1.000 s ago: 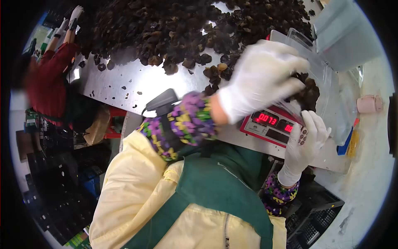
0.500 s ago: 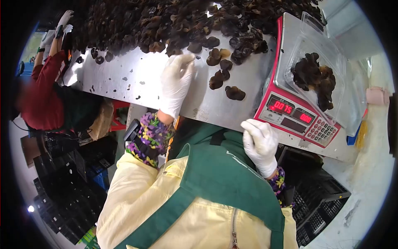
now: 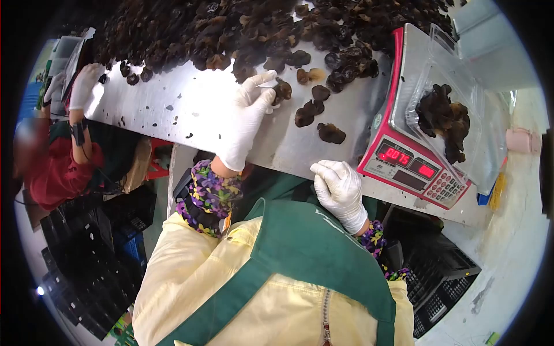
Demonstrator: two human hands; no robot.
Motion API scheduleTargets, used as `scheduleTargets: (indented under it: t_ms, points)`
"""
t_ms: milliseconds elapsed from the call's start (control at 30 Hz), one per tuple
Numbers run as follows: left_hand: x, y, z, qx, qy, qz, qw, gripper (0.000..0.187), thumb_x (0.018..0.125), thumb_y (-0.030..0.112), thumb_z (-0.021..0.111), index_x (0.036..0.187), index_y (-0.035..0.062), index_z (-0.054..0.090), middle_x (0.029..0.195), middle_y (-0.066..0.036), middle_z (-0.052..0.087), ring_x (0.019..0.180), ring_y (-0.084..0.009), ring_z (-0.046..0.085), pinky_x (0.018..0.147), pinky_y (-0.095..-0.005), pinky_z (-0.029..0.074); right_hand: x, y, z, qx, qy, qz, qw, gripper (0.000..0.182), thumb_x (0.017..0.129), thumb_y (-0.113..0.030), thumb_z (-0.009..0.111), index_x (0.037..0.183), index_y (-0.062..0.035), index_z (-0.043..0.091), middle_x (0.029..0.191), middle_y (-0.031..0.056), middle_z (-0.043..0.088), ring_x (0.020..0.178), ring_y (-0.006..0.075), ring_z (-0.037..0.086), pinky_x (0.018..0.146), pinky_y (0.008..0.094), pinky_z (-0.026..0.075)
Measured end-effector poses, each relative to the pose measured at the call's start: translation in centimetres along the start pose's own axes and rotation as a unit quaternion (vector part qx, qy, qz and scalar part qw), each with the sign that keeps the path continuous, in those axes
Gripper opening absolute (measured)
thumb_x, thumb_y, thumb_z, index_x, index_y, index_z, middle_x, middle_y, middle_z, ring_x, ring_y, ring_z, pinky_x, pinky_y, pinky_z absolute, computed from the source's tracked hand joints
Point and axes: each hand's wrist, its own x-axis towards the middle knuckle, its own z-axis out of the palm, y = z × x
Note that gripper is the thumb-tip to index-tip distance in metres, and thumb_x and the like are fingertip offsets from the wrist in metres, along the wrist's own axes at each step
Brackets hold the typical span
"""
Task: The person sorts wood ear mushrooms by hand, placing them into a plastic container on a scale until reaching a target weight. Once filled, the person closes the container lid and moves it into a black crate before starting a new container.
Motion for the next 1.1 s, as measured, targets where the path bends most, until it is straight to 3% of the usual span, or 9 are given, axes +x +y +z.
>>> scheduleTargets:
  t_ms: [167, 567, 633, 767, 833, 867, 967, 1067, 1100]
  points:
    - [-0.3, 0.2, -0.9, -0.087, -0.007, -0.059, 0.994, 0.028, 0.102, 0.012, 0.060, 0.127, 0.0018, 0.064, 0.101, -0.003, 0.070, 0.083, -0.0064, 0.058, 0.073, -0.0198, 0.047, -0.2, 0.3, 0.1, -0.002, -0.004, -0.005, 1.000, 0.025, 0.079, -0.003, 0.073, 0.103, -0.0069, 0.068, 0.098, 0.0089, 0.067, 0.080, 0.0286, 0.065, 0.070, 0.0396, 0.053]
    - [-1.9, 1.1, -0.2, -0.030, 0.032, 0.019, 0.999, 0.013, 0.097, 0.008, 0.064, 0.104, 0.0001, 0.071, 0.094, -0.003, 0.071, 0.082, -0.0092, 0.062, 0.075, -0.0230, 0.048, -0.3, 0.4, 0.1, 0.010, 0.014, -0.011, 1.000, 0.025, 0.079, -0.001, 0.072, 0.103, -0.0067, 0.067, 0.097, 0.0086, 0.066, 0.080, 0.0281, 0.065, 0.070, 0.0392, 0.053]
    - [-3.2, 2.5, -2.0, 0.203, 0.086, 0.004, 0.975, 0.012, 0.095, 0.006, 0.064, 0.101, -0.0018, 0.070, 0.092, -0.003, 0.070, 0.083, -0.0105, 0.062, 0.078, -0.0235, 0.049, -0.3, 0.3, 0.1, 0.010, 0.014, -0.009, 1.000, 0.024, 0.079, -0.001, 0.072, 0.103, -0.0068, 0.068, 0.097, 0.0084, 0.066, 0.079, 0.0280, 0.065, 0.070, 0.0391, 0.053]
    - [-7.6, 1.5, -8.7, 0.314, 0.215, 0.047, 0.923, 0.012, 0.096, 0.007, 0.064, 0.101, -0.0025, 0.069, 0.091, -0.004, 0.069, 0.084, -0.0108, 0.063, 0.080, -0.0248, 0.050, -0.3, 0.3, 0.1, 0.019, 0.011, -0.006, 1.000, 0.023, 0.080, -0.003, 0.072, 0.102, -0.0073, 0.068, 0.097, 0.0075, 0.065, 0.079, 0.0275, 0.064, 0.070, 0.0391, 0.053]
    - [-9.3, 0.1, -12.7, 0.298, 0.279, 0.006, 0.913, 0.016, 0.098, 0.006, 0.063, 0.110, -0.0038, 0.067, 0.101, -0.007, 0.069, 0.090, -0.0127, 0.063, 0.082, -0.0267, 0.051, -0.4, 0.4, 0.1, 0.021, 0.009, -0.007, 1.000, 0.023, 0.080, -0.003, 0.072, 0.102, -0.0073, 0.068, 0.097, 0.0074, 0.065, 0.080, 0.0274, 0.064, 0.070, 0.0392, 0.053]
    - [-9.9, -2.4, -16.0, 0.415, 0.279, 0.109, 0.859, 0.021, 0.099, 0.004, 0.061, 0.119, -0.0049, 0.063, 0.114, -0.010, 0.067, 0.098, -0.0153, 0.063, 0.086, -0.0281, 0.051, -0.4, 0.5, 0.1, 0.019, 0.006, -0.010, 1.000, 0.023, 0.081, -0.004, 0.072, 0.103, -0.0073, 0.068, 0.098, 0.0073, 0.065, 0.080, 0.0273, 0.064, 0.070, 0.0393, 0.053]
    - [-10.5, -0.7, -12.1, 0.482, 0.335, 0.151, 0.795, 0.027, 0.098, 0.002, 0.061, 0.124, -0.0031, 0.063, 0.123, -0.011, 0.064, 0.103, -0.0171, 0.062, 0.090, -0.0293, 0.050, -0.4, 0.5, 0.1, 0.011, 0.001, -0.013, 1.000, 0.023, 0.081, -0.005, 0.073, 0.103, -0.0071, 0.068, 0.098, 0.0073, 0.065, 0.081, 0.0276, 0.064, 0.070, 0.0398, 0.052]
    - [-7.9, 0.4, -5.1, 0.304, 0.185, 0.127, 0.926, 0.028, 0.089, 0.005, 0.071, 0.117, 0.0027, 0.067, 0.114, -0.010, 0.066, 0.098, -0.0178, 0.063, 0.089, -0.0313, 0.050, -0.6, 0.6, 0.3, 0.012, 0.003, -0.013, 1.000, 0.024, 0.080, -0.005, 0.073, 0.104, -0.0070, 0.068, 0.098, 0.0077, 0.065, 0.080, 0.0281, 0.064, 0.070, 0.0399, 0.053]
    - [-6.5, 0.4, -3.0, 0.372, 0.137, 0.168, 0.903, 0.034, 0.087, 0.004, 0.071, 0.121, 0.0043, 0.066, 0.117, -0.011, 0.067, 0.101, -0.0210, 0.064, 0.092, -0.0326, 0.050, -0.6, 0.7, 0.3, 0.008, 0.007, -0.014, 1.000, 0.024, 0.080, -0.005, 0.073, 0.104, -0.0070, 0.068, 0.098, 0.0077, 0.065, 0.080, 0.0281, 0.064, 0.070, 0.0399, 0.053]
